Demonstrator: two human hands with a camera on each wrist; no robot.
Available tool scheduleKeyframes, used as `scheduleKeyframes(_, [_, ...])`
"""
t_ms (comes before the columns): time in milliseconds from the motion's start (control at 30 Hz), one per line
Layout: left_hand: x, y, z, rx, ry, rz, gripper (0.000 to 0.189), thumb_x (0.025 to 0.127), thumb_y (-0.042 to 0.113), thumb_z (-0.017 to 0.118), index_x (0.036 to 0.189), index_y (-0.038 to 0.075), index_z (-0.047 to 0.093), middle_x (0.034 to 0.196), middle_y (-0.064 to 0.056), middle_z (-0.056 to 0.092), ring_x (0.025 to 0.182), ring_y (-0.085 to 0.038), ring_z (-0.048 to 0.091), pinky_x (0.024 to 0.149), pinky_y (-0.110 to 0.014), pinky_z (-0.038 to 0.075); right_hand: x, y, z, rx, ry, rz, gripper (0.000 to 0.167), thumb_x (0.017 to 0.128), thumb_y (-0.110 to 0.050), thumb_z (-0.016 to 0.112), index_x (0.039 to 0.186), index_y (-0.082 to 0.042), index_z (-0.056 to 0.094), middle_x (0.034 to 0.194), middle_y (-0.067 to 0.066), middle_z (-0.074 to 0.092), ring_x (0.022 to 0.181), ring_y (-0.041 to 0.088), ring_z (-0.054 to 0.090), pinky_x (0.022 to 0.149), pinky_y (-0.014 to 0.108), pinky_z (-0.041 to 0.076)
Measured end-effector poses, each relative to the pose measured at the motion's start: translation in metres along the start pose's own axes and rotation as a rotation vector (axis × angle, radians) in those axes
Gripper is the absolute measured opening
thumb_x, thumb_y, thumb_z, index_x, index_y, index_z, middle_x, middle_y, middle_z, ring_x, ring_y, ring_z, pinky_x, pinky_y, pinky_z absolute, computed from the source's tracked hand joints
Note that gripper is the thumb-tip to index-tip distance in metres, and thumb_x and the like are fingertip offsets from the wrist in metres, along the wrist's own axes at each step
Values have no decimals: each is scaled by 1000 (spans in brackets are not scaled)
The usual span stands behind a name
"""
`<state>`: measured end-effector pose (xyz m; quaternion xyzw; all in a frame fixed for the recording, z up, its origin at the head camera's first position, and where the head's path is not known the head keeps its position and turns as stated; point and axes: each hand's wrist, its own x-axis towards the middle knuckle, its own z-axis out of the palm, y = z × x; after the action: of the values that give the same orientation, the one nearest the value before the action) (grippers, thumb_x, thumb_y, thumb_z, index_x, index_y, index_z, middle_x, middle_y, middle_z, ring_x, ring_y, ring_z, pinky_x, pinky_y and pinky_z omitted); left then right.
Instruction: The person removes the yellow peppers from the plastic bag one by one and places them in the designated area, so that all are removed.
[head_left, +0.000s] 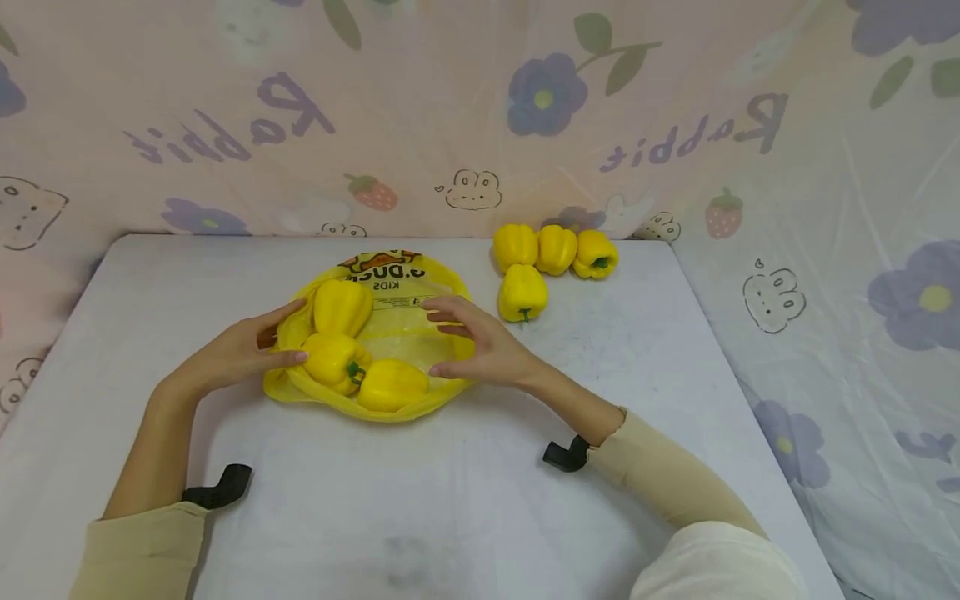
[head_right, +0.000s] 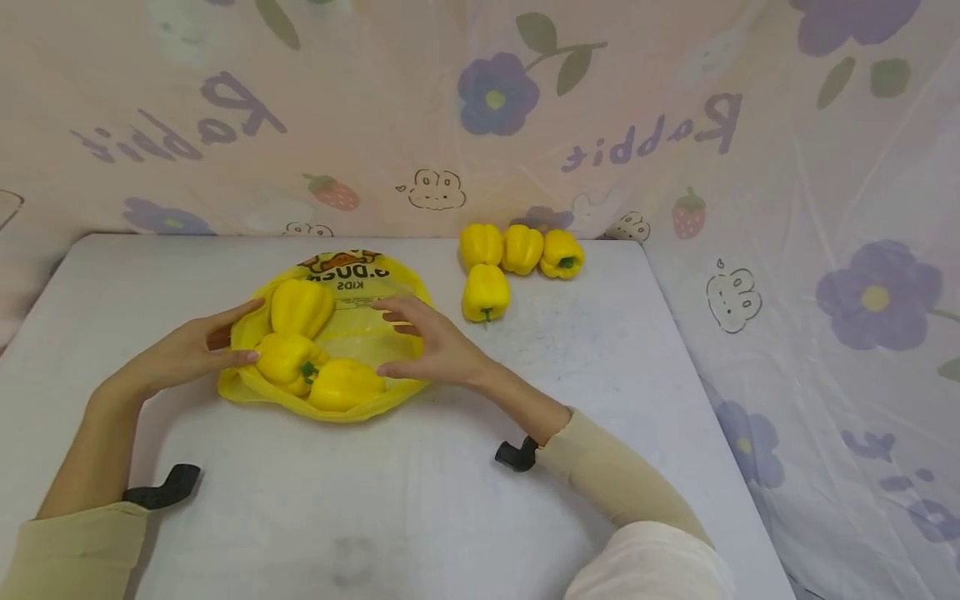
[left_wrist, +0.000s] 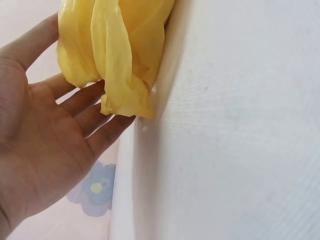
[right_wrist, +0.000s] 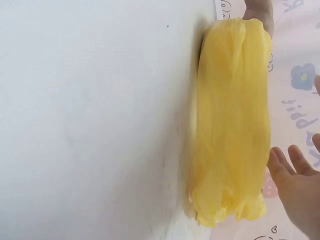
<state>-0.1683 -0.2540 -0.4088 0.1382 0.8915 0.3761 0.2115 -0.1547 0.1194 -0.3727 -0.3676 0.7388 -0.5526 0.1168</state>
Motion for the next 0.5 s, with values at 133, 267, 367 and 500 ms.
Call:
scheduleKeyframes(133, [0,1,0,9,-5,5,90,92,47,68,160,14,19,160,-26,20,143,-52,22,111,-69,22,5,17,6,-40,-68,21,81,78,1,83,147,1,39,150,18,39,135,32,45,111,50,39])
scheduleKeyframes(267, [1,0,-2,10,-2,10,89,92,46,68,160,15,19,160,-26,21,143,-51,22,111,-69,22,12,31,12,-61,-139,45,83,79,-7,84,149,-7,40,150,10,40,135,31,45,111,41,41])
scheduleKeyframes(367, [1,0,-2,14,-2,0,90,92,47,68,160,15,18,160,-27,21,143,-52,22,111,-69,22,15,33,16,-56,-215,102,82,82,-12,83,151,-11,38,151,9,39,135,32,45,110,36,42])
scheduleKeyframes(500, [3,-2,1,10,-4,-9,91,92,47,68,160,15,18,159,-28,21,143,-52,22,111,-70,22,19,31,21,-92,-302,191,81,86,-21,80,153,-15,35,155,6,36,136,28,45,110,32,42])
